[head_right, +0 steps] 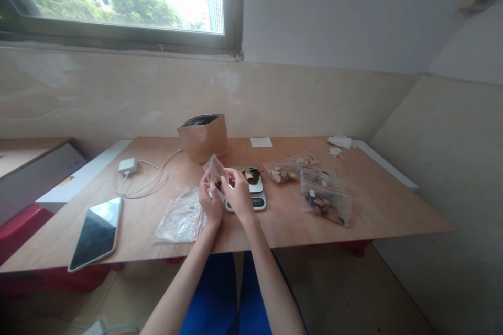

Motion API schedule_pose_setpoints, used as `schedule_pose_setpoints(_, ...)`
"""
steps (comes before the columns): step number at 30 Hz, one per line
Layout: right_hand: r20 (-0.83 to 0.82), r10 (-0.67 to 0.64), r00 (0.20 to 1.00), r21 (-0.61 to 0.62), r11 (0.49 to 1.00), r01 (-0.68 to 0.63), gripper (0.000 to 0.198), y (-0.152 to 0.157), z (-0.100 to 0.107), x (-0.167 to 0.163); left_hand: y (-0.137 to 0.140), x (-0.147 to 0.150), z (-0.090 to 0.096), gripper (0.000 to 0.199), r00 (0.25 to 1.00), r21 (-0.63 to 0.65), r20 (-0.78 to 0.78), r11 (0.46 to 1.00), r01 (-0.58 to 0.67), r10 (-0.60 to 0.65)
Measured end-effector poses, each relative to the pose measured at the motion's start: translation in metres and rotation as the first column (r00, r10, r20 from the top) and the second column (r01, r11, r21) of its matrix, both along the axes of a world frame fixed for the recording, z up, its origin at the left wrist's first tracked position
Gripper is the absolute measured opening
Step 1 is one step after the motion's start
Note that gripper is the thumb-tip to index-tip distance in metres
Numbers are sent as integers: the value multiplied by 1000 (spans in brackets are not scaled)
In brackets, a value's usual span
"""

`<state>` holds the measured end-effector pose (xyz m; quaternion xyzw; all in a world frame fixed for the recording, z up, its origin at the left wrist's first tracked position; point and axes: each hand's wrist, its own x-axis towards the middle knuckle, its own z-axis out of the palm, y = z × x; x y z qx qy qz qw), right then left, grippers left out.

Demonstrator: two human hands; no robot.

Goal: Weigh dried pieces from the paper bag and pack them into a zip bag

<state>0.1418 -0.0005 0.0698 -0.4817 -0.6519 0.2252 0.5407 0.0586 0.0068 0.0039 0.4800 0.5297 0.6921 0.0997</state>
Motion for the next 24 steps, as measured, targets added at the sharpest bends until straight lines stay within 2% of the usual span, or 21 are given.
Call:
schedule_pose_setpoints(4, 143, -214, 966, 132, 972, 195, 26, 10, -16, 16, 0, 1, 1, 24, 1000, -20, 26, 1000, -15, 16)
schedule_pose_setpoints(7, 244, -273, 930, 115, 961, 251, 36, 25, -35, 38, 0, 1, 1, 22, 1000, -15, 27, 1000, -5, 5)
schedule_pose_setpoints(11, 360, -208, 910, 46, 978, 205, 52, 48, -52, 64, 0, 0, 2, 21, 1000, -12, 21, 1000, 1, -1)
schedule_pose_setpoints(16, 472, -26, 881, -77, 994, 71, 45, 64, -58, 81, 1, 0, 2, 23, 1000, -45, 18, 999, -14, 14)
schedule_pose_setpoints(24, 459, 12, 888, -19, 1000, -4, 42, 45, -54, 82, 2, 0, 0, 29, 1000, -58, 24, 998, 1, 0)
